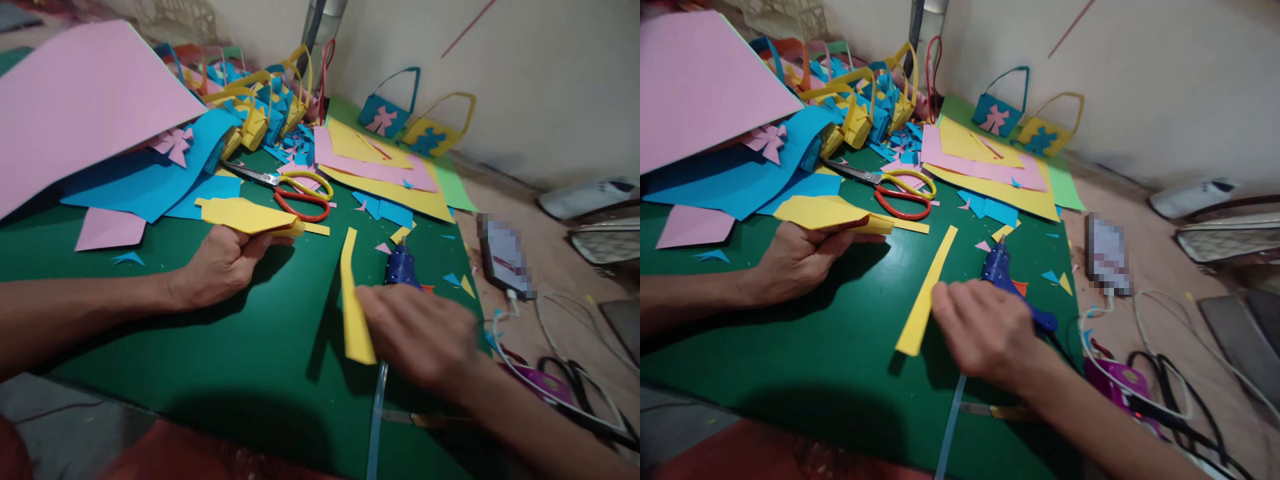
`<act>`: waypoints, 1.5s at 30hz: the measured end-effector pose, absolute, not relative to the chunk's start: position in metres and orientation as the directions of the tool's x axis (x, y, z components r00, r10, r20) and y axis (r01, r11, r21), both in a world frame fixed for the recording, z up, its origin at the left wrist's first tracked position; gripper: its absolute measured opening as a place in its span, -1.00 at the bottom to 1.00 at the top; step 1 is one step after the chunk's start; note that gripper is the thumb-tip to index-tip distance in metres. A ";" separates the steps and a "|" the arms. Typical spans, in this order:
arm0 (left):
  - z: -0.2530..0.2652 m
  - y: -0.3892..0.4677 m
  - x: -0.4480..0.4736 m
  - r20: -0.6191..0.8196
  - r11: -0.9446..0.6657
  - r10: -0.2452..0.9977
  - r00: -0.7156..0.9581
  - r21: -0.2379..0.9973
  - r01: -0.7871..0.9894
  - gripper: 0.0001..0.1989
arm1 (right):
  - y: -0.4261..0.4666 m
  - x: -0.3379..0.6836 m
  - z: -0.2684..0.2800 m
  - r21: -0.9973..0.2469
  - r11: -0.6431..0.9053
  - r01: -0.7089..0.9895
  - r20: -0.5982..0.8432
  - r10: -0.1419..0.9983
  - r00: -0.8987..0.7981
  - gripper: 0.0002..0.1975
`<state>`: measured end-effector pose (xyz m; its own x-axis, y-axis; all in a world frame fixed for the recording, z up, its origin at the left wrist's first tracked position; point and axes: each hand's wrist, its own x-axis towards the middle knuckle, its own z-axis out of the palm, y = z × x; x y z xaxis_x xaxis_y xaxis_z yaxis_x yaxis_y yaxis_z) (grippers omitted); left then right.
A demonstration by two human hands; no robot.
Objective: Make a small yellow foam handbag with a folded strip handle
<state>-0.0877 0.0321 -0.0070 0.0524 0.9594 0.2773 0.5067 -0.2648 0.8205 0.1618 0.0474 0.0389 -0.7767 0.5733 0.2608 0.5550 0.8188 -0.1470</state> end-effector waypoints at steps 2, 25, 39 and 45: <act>-0.007 0.032 -0.088 0.289 -0.273 0.956 0.054 0.808 0.522 -0.66 | 0.038 0.154 0.024 0.275 0.893 0.358 0.219 0.304 -0.927 -0.82; -0.008 0.030 -0.090 0.318 -0.347 0.935 0.154 0.742 0.573 -0.70 | 0.019 0.154 0.017 0.367 0.860 0.356 0.057 0.361 -0.931 -0.70; -0.009 0.031 -0.088 0.241 -0.255 0.965 0.101 0.780 0.571 -0.67 | 0.012 0.153 0.021 0.299 0.885 0.357 0.026 0.366 -0.930 -0.63; -0.011 0.031 -0.089 0.250 -0.274 0.960 0.123 0.768 0.578 -0.65 | 0.015 0.150 0.019 0.287 0.887 0.361 0.025 0.369 -0.929 -0.63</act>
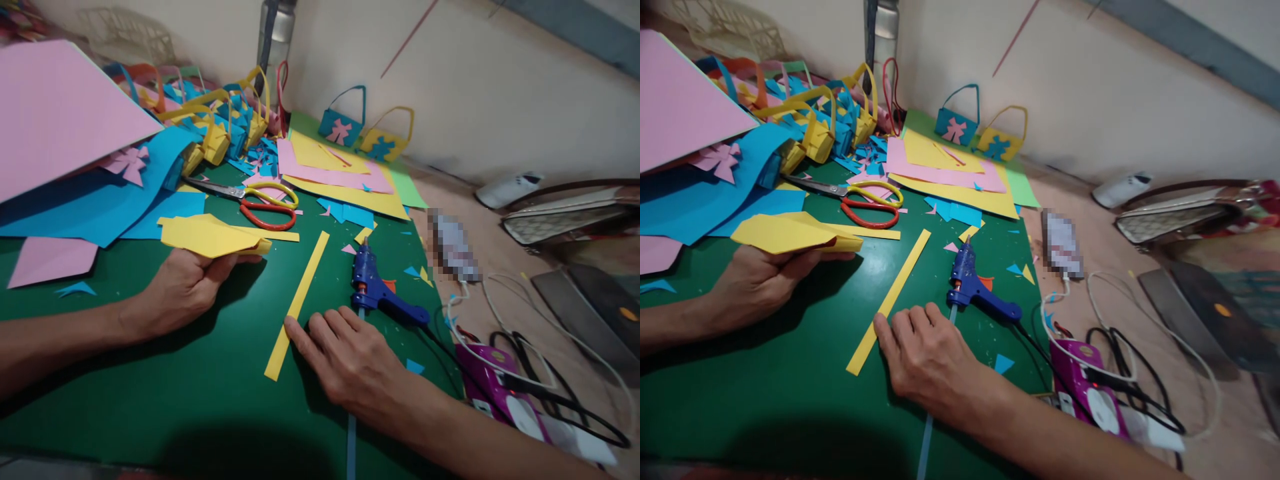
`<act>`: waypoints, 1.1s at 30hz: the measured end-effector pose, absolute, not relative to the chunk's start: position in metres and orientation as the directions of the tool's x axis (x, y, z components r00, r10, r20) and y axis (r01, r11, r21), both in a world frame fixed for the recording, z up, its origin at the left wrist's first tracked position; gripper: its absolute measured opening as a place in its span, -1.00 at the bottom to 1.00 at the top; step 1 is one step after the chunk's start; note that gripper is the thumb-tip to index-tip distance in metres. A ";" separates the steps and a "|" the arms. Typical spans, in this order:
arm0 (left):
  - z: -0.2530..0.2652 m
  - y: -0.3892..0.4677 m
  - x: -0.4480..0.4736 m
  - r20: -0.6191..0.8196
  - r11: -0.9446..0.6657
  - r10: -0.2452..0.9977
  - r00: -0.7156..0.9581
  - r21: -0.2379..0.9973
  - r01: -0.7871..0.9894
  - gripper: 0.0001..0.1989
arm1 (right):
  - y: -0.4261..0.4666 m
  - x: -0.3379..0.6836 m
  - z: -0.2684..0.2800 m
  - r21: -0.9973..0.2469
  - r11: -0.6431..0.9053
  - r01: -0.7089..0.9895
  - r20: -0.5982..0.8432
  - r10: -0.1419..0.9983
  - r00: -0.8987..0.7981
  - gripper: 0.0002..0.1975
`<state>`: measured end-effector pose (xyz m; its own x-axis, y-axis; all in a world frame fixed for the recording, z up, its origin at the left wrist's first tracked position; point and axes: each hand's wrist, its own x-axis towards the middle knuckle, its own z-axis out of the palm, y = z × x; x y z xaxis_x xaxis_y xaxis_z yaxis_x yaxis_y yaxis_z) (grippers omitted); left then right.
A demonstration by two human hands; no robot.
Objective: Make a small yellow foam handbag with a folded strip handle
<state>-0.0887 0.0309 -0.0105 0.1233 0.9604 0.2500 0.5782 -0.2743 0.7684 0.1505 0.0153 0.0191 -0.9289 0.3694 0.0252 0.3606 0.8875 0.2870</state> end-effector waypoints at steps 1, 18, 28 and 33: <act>-0.010 0.031 -0.089 0.236 -0.267 0.963 0.129 0.771 0.579 -0.64 | 0.015 0.150 0.019 0.280 0.889 0.363 0.025 0.371 -0.928 -0.63; -0.013 0.028 -0.085 0.195 -0.192 0.980 0.033 0.898 0.397 -0.81 | 0.087 0.128 0.034 -0.083 0.906 0.415 -0.224 0.389 -0.893 -0.90; 0.005 0.020 -0.075 -0.019 0.023 0.999 0.032 0.991 -0.131 -0.76 | 0.075 0.127 0.043 -0.260 0.706 0.658 -0.091 0.661 -0.745 -0.86; 0.013 0.013 -0.076 -0.066 0.080 0.996 0.064 0.964 -0.255 -0.63 | 0.046 0.125 0.070 -0.496 0.496 0.713 -0.081 0.791 -0.606 -0.81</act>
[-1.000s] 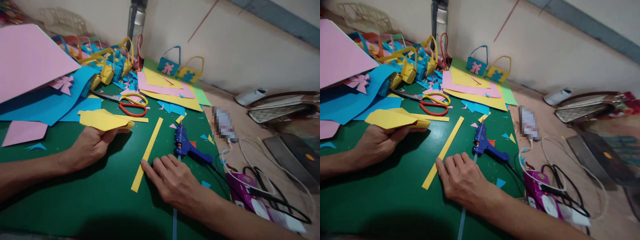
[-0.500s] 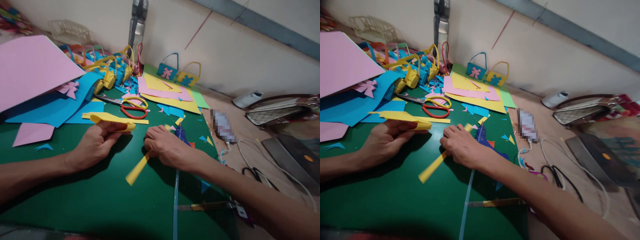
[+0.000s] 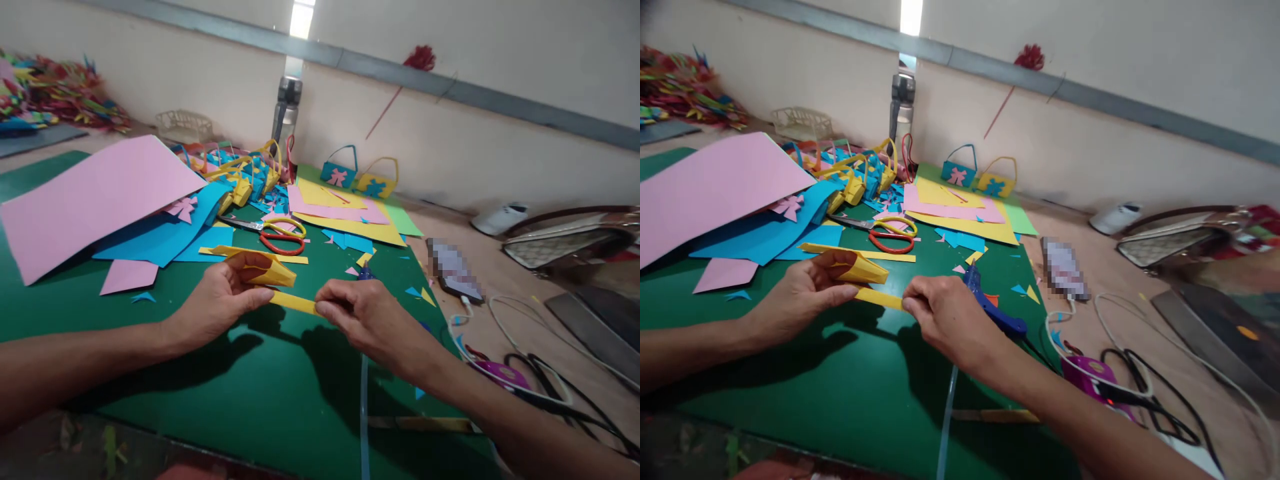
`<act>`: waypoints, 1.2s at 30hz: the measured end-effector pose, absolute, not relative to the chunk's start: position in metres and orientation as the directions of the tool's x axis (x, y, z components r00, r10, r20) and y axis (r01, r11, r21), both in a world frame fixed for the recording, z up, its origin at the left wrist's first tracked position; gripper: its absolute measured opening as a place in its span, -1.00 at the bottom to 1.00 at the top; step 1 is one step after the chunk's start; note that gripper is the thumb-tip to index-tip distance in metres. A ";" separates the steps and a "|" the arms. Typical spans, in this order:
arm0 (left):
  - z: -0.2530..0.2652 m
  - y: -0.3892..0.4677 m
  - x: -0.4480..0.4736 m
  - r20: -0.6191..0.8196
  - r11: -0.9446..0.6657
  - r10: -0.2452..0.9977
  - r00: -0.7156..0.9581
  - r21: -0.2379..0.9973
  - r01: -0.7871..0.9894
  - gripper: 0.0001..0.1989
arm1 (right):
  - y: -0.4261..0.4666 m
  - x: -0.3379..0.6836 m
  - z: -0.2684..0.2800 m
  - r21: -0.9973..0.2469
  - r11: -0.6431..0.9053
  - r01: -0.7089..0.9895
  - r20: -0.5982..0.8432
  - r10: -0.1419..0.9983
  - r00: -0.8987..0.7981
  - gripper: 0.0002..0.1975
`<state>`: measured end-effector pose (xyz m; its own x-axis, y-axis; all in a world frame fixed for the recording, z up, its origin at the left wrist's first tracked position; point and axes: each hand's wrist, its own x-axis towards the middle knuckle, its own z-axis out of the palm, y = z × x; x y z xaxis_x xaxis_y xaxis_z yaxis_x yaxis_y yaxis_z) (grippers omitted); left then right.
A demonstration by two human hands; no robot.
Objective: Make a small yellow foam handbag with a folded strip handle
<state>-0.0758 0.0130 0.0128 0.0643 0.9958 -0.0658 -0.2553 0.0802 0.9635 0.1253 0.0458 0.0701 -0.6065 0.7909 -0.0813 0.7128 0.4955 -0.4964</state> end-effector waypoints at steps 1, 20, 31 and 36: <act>0.013 0.012 -0.076 -0.071 0.088 0.995 0.076 0.960 -0.266 -0.61 | 0.041 0.125 0.073 -0.547 0.445 0.709 -0.105 0.804 -0.585 -0.79; 0.015 0.015 -0.077 -0.066 0.062 0.998 -0.010 0.975 -0.213 -0.69 | 0.023 0.142 0.058 -0.586 0.394 0.708 -0.168 0.796 -0.581 -0.79; -0.004 0.005 -0.078 0.368 -0.421 0.907 0.205 0.812 0.404 -0.83 | 0.079 0.106 0.052 0.099 0.871 0.481 -0.260 0.489 -0.833 -0.76; -0.012 0.009 -0.078 0.481 -0.567 0.823 0.302 0.681 0.463 -0.76 | 0.074 0.128 0.051 0.164 0.806 0.568 -0.029 0.580 -0.814 -0.84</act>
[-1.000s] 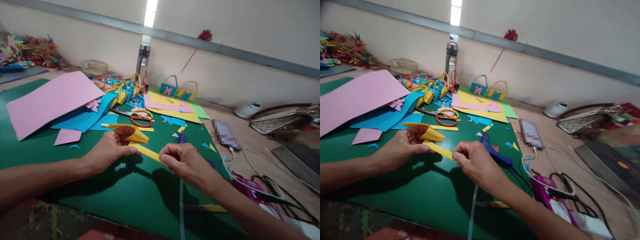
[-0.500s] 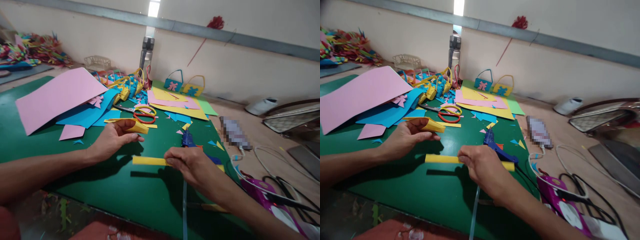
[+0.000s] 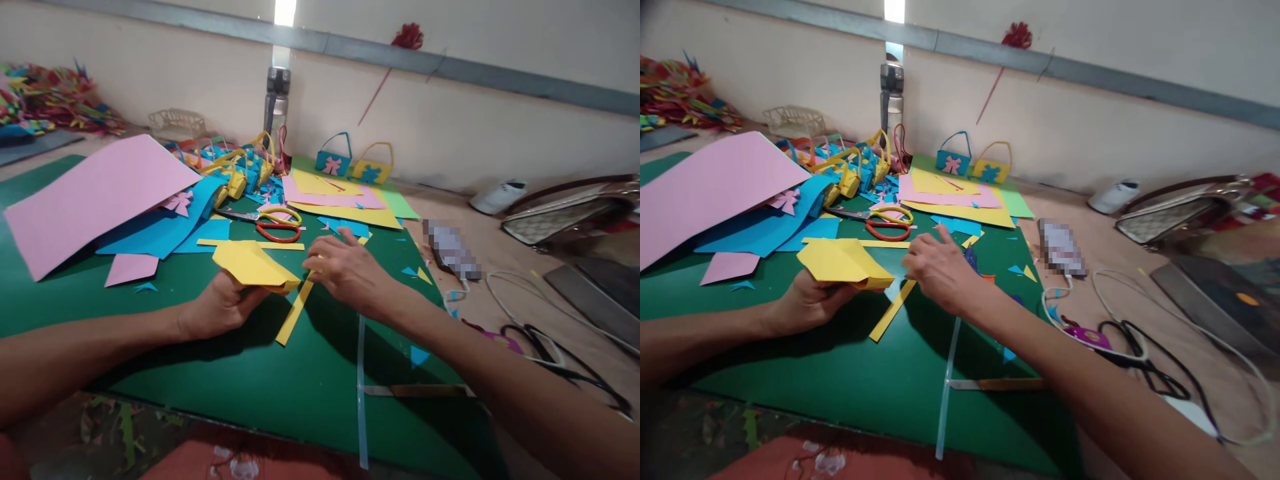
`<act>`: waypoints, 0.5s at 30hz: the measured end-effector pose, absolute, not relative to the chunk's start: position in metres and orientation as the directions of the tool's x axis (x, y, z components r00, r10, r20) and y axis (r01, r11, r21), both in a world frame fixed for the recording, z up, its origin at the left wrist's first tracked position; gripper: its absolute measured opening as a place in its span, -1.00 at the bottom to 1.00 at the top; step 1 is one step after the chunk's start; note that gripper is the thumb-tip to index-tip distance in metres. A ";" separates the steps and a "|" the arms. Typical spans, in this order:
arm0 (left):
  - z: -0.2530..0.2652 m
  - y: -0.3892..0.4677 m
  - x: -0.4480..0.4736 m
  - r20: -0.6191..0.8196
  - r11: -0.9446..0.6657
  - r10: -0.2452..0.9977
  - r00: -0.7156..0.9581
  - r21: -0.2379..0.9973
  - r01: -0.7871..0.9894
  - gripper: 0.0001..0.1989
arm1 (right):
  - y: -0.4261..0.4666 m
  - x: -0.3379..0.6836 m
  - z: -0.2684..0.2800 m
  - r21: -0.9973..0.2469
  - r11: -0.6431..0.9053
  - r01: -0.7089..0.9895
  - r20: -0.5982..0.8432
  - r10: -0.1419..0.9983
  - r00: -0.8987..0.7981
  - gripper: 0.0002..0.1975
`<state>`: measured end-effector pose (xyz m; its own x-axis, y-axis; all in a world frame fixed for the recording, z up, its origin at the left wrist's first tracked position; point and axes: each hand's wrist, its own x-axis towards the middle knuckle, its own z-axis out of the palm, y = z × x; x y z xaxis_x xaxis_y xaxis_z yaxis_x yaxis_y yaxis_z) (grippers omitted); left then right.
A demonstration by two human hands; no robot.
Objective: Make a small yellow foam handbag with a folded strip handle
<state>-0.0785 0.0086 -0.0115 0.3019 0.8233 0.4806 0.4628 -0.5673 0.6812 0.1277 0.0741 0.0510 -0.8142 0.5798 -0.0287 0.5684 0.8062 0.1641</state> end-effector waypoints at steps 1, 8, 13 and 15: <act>-0.013 0.010 -0.079 0.477 -0.576 0.818 0.323 0.675 0.462 -0.74 | 0.070 0.139 0.054 0.189 0.759 0.623 0.031 0.629 -0.777 -0.83; -0.024 0.023 -0.071 0.395 -0.651 0.740 0.544 0.624 0.433 -0.64 | 0.031 0.224 0.053 0.415 0.424 0.805 0.176 0.831 -0.528 -0.78; -0.030 0.030 -0.063 0.378 -0.715 0.677 0.631 0.540 0.444 -0.65 | 0.023 0.245 0.029 0.339 0.419 0.842 0.082 0.879 -0.470 -0.65; -0.033 0.031 -0.063 0.379 -0.751 0.642 0.667 0.487 0.446 -0.64 | 0.024 0.244 0.023 0.285 0.431 0.856 0.076 0.880 -0.468 -0.60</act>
